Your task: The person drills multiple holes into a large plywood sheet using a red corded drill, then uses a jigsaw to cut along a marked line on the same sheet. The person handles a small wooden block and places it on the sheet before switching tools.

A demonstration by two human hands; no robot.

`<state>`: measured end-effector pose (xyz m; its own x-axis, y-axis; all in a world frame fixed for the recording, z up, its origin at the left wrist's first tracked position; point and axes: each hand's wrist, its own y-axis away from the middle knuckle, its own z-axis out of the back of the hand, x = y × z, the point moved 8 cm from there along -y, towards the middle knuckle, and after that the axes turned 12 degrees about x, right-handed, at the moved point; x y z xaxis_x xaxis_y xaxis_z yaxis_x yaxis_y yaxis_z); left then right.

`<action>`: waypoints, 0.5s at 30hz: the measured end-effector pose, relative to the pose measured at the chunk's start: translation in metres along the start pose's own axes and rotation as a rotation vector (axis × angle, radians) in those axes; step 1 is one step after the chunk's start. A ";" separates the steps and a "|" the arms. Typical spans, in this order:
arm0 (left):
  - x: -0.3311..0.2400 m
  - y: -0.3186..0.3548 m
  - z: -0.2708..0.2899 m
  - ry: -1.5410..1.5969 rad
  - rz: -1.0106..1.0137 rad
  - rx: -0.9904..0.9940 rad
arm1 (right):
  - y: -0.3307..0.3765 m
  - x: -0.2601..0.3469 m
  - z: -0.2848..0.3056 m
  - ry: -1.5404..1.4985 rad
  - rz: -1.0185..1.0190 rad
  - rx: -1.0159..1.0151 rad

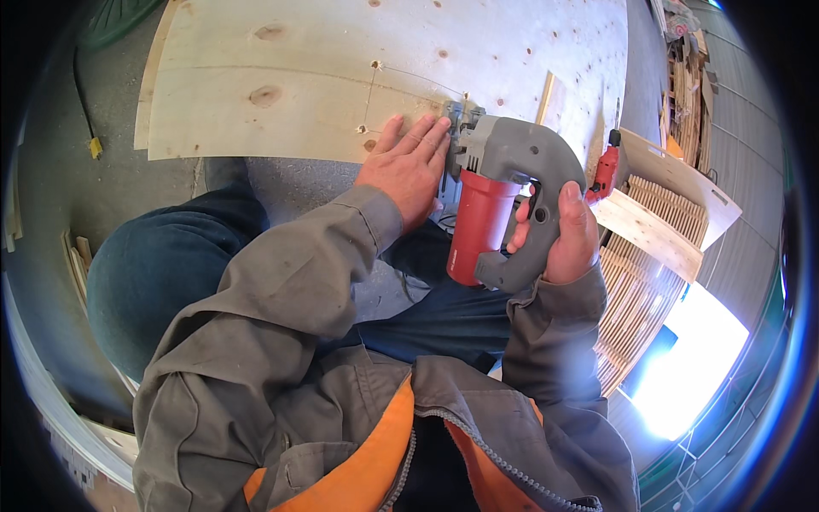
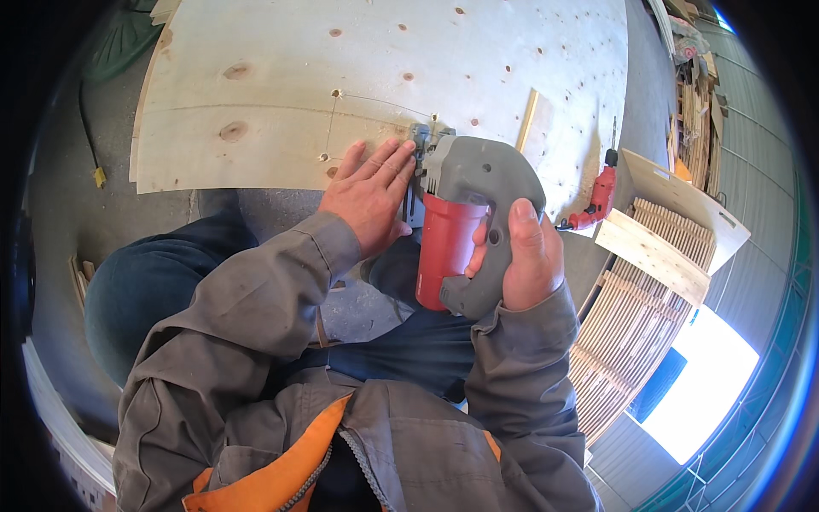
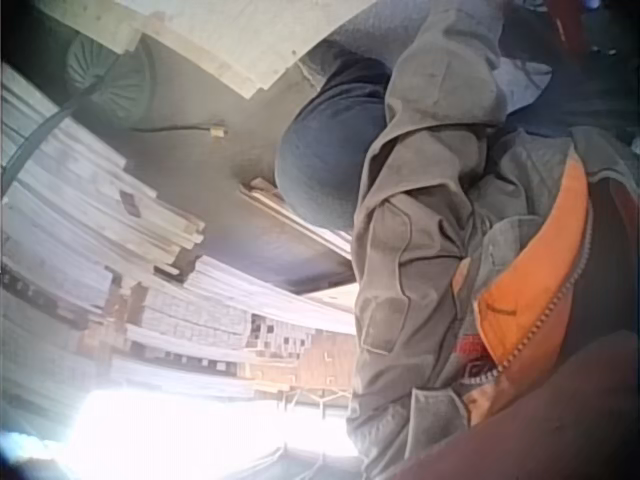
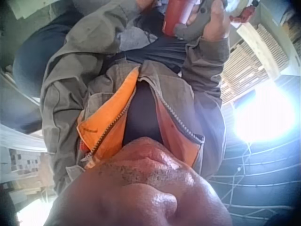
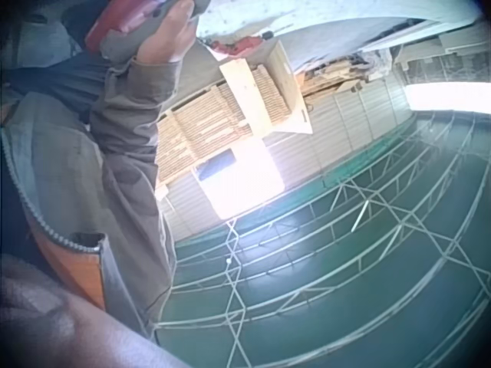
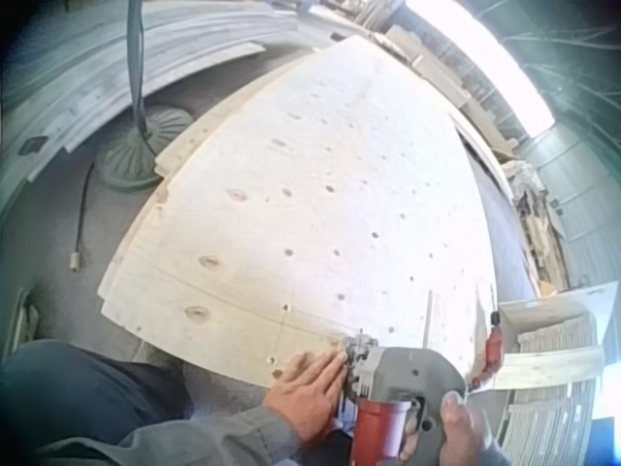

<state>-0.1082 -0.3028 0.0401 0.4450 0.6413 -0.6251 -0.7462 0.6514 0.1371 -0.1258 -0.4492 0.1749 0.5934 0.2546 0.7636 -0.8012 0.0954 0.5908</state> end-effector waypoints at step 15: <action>0.001 -0.004 0.004 0.019 0.002 -0.001 | -0.004 0.001 0.003 0.005 0.005 -0.001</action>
<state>-0.1034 -0.3032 0.0420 0.4338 0.6349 -0.6393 -0.7477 0.6496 0.1377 -0.1219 -0.4522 0.1746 0.5887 0.2597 0.7655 -0.8045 0.0953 0.5863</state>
